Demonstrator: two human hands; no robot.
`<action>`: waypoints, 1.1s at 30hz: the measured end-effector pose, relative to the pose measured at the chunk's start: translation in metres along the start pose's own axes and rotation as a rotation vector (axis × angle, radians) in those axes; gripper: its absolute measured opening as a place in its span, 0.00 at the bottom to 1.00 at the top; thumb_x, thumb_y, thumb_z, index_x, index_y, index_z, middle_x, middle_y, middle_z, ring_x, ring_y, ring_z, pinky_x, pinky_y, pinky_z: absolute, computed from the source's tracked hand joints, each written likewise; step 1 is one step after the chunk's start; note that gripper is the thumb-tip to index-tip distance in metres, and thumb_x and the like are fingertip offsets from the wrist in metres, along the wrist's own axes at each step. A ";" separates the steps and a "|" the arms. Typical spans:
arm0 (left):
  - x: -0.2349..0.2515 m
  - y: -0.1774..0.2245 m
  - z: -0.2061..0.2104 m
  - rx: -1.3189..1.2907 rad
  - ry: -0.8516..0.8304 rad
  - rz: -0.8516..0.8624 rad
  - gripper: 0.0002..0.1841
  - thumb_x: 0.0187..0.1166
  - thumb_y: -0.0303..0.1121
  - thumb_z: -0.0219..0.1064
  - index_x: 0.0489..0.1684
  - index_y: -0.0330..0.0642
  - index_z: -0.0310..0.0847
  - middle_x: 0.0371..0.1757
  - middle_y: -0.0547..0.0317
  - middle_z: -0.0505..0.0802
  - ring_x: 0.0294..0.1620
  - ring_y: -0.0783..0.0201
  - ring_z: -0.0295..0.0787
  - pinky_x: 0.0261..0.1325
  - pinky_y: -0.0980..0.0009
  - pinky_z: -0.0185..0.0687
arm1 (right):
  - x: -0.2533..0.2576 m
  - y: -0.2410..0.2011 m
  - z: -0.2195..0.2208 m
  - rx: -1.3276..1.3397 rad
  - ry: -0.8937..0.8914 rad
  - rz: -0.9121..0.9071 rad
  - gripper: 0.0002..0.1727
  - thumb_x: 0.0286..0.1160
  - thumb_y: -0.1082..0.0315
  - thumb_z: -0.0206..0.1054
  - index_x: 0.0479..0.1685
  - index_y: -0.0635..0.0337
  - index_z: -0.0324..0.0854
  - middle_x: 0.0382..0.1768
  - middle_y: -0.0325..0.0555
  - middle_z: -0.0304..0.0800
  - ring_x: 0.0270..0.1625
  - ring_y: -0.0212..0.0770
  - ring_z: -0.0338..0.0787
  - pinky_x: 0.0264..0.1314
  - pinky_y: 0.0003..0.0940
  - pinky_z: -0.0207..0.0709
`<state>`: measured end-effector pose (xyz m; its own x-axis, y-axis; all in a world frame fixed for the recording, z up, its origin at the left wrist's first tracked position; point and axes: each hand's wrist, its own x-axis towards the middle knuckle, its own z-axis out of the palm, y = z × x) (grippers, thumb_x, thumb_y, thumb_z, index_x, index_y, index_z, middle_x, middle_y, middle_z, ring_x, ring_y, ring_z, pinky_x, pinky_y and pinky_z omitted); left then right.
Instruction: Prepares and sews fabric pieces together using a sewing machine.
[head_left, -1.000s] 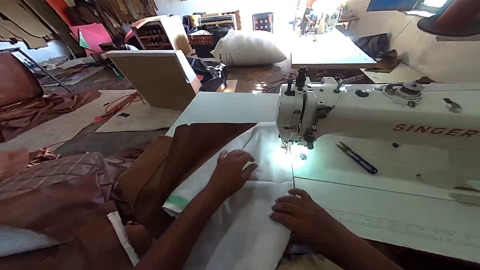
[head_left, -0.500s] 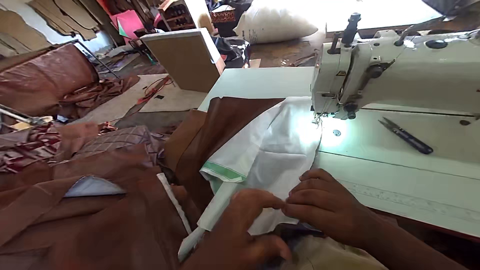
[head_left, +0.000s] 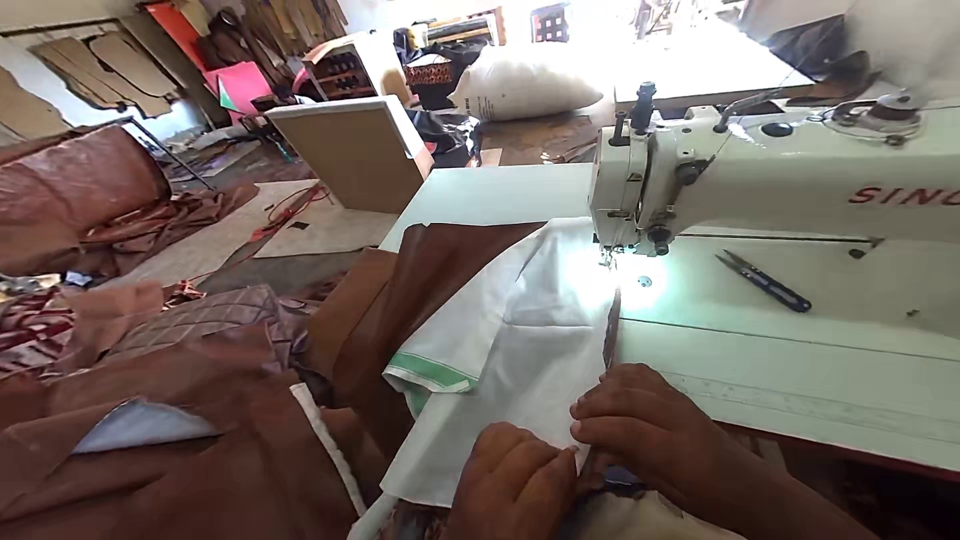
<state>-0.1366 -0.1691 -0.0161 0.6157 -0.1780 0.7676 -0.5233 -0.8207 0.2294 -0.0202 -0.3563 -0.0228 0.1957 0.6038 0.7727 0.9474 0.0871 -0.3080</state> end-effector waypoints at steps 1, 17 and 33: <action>0.000 -0.001 0.000 0.018 0.002 0.029 0.06 0.85 0.35 0.66 0.37 0.47 0.82 0.34 0.62 0.88 0.42 0.67 0.84 0.57 0.79 0.77 | -0.001 0.000 -0.001 -0.004 -0.006 -0.005 0.09 0.92 0.59 0.56 0.57 0.48 0.79 0.55 0.38 0.88 0.62 0.35 0.86 0.73 0.29 0.74; 0.002 -0.003 -0.001 0.034 -0.115 0.240 0.05 0.86 0.34 0.64 0.41 0.47 0.83 0.31 0.63 0.87 0.37 0.65 0.82 0.55 0.77 0.75 | -0.026 -0.003 -0.012 -0.119 -0.046 -0.072 0.08 0.91 0.67 0.55 0.54 0.48 0.81 0.53 0.37 0.91 0.65 0.35 0.86 0.79 0.33 0.68; -0.023 -0.187 -0.062 0.404 0.028 -1.160 0.40 0.89 0.49 0.58 0.87 0.20 0.55 0.84 0.14 0.64 0.85 0.18 0.57 0.83 0.26 0.52 | -0.085 -0.003 -0.012 -0.037 -0.211 0.096 0.10 0.86 0.65 0.60 0.40 0.50 0.88 0.41 0.39 0.97 0.47 0.33 0.96 0.51 0.26 0.86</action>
<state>-0.0891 0.0222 -0.0392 0.5792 0.7772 0.2458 0.5491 -0.5949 0.5871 -0.0365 -0.4172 -0.0809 0.2319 0.7605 0.6066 0.9363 -0.0054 -0.3512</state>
